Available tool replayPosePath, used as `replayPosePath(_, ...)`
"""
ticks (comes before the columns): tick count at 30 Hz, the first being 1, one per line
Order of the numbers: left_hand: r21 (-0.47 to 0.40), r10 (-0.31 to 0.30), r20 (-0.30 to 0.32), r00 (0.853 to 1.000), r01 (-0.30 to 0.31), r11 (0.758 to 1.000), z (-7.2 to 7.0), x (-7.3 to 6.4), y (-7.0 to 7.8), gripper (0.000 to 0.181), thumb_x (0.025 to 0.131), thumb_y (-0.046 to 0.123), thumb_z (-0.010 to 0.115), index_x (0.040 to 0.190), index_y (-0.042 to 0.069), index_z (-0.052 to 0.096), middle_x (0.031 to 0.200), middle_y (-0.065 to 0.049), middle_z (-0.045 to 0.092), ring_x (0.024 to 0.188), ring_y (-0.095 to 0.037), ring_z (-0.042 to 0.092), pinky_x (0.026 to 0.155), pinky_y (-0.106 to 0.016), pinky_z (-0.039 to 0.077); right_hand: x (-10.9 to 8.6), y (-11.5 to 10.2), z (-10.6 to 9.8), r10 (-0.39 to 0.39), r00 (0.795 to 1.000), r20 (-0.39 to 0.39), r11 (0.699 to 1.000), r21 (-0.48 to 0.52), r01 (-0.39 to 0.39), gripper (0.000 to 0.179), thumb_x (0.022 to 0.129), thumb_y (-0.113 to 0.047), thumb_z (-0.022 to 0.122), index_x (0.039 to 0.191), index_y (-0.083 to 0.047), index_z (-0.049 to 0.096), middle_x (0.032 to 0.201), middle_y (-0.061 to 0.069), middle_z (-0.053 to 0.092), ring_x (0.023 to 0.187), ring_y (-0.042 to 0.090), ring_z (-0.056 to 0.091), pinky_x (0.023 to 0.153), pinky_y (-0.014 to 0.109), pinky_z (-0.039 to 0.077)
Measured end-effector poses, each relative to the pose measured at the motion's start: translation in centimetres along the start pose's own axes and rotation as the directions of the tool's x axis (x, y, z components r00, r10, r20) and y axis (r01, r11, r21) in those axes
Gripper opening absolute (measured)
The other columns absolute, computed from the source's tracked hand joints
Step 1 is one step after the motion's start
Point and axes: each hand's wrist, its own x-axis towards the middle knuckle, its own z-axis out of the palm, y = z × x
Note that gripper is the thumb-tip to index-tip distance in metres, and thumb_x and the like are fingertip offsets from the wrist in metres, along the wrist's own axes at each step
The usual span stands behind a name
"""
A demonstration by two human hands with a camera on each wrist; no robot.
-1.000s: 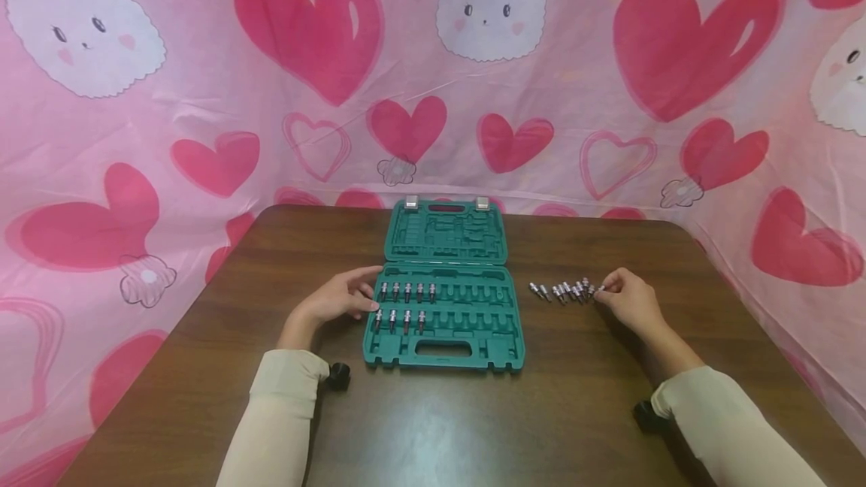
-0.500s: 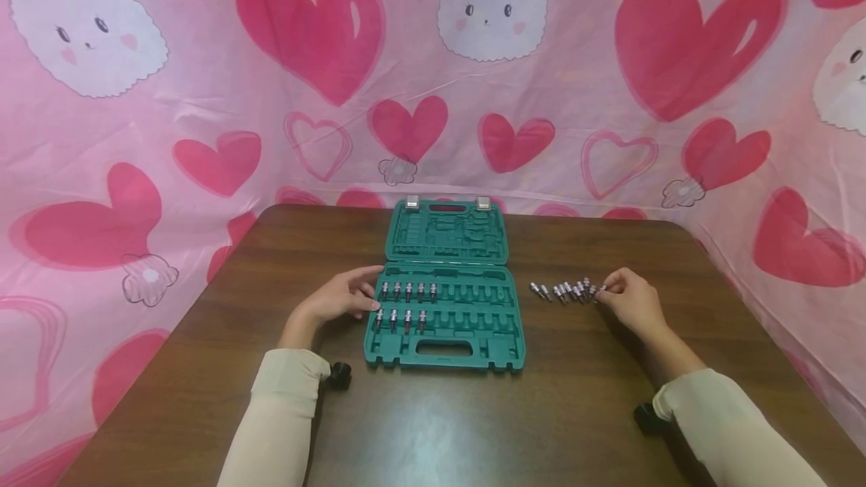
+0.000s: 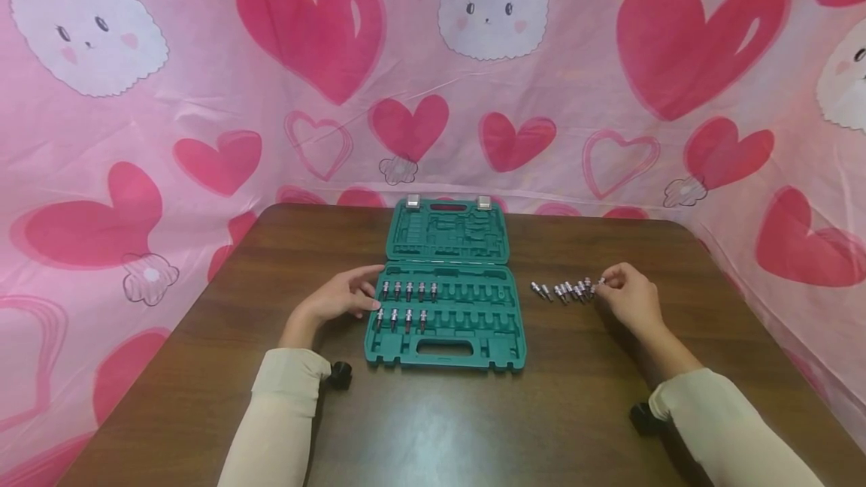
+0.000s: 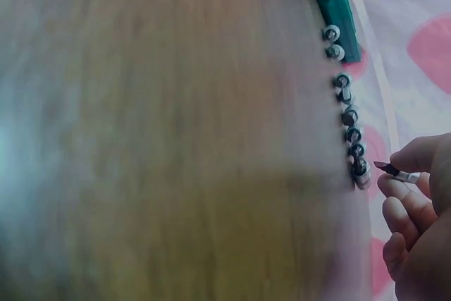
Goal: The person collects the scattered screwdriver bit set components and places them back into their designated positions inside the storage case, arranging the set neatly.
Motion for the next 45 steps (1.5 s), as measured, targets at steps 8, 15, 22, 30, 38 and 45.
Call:
replayPosePath(8, -0.007, 0.01, 0.012, 1.0, -0.01, 1.0, -0.1, 0.0, 0.0, 0.073, 0.086, 0.014, 0.075, 0.149, 0.015, 0.04, 0.101, -0.014, 0.063, 0.083, -0.028, 0.063, 0.07, -0.037, 0.055, 0.1, -0.9, 0.2, -0.005, 1.0, 0.002, 1.0, 0.002, 0.005, 0.015, 0.083, -0.01, 0.072, 0.095, -0.003, 0.067, 0.08, 0.01, 0.071, 0.07, 0.02, 0.06, 0.064, 0.036, 0.04)
replayPosePath(15, 0.002, 0.009, 0.012, 1.0, -0.009, 1.0, -0.1, 0.1, -0.1, 0.072, 0.086, 0.013, 0.074, 0.149, 0.015, 0.039, 0.102, -0.015, 0.063, 0.085, -0.027, 0.063, 0.07, -0.036, 0.055, 0.1, -2.2, 0.5, -0.019, 1.0, 0.021, 0.999, 0.026, 0.018, 0.016, 0.083, -0.01, 0.072, 0.097, -0.002, 0.069, 0.081, 0.01, 0.071, 0.07, 0.018, 0.061, 0.062, 0.033, 0.042)
replayPosePath(22, -0.001, 0.007, 0.007, 1.0, -0.007, 1.0, -0.1, 0.1, 0.2, 0.071, 0.086, 0.013, 0.074, 0.149, 0.016, 0.04, 0.101, -0.015, 0.062, 0.087, -0.027, 0.061, 0.07, -0.037, 0.055, 0.0, -3.3, 1.3, -0.043, 0.999, 0.023, 0.998, 0.057, 0.042, 0.017, 0.083, -0.008, 0.074, 0.098, -0.001, 0.071, 0.081, 0.01, 0.072, 0.067, 0.015, 0.061, 0.059, 0.03, 0.043)
replayPosePath(30, 0.002, 0.015, 0.016, 1.0, -0.015, 1.0, 0.0, 0.0, 0.1, 0.072, 0.087, 0.01, 0.072, 0.15, 0.012, 0.037, 0.101, -0.016, 0.062, 0.085, -0.026, 0.06, 0.069, -0.038, 0.055, -0.3, -4.6, 2.4, -0.047, 0.998, 0.035, 0.994, 0.096, 0.043, 0.018, 0.082, -0.007, 0.075, 0.098, -0.001, 0.071, 0.081, 0.01, 0.072, 0.072, 0.018, 0.065, 0.062, 0.031, 0.044)
replayPosePath(38, -0.01, 0.01, 0.026, 1.0, -0.01, 1.0, 0.2, -0.8, 1.8, 0.071, 0.088, 0.004, 0.07, 0.149, 0.005, 0.036, 0.1, -0.019, 0.061, 0.085, -0.027, 0.059, 0.07, -0.04, 0.055, -0.3, -5.7, 3.2, -0.014, 0.995, 0.099, 0.99, 0.141, 0.0, 0.019, 0.086, -0.012, 0.074, 0.102, -0.002, 0.07, 0.085, 0.01, 0.071, 0.075, 0.024, 0.064, 0.059, 0.031, 0.047)
replayPosePath(45, -0.015, 0.023, 0.029, 0.999, -0.023, 1.0, 0.2, -1.7, 3.0, 0.069, 0.088, 0.004, 0.069, 0.149, 0.003, 0.036, 0.099, -0.019, 0.061, 0.085, -0.026, 0.059, 0.07, -0.039, 0.055, -0.1, -6.8, 3.8, 0.025, 0.988, 0.152, 0.98, 0.189, -0.054, 0.023, 0.089, -0.014, 0.071, 0.108, -0.002, 0.068, 0.089, 0.011, 0.07, 0.079, 0.027, 0.063, 0.065, 0.033, 0.051)
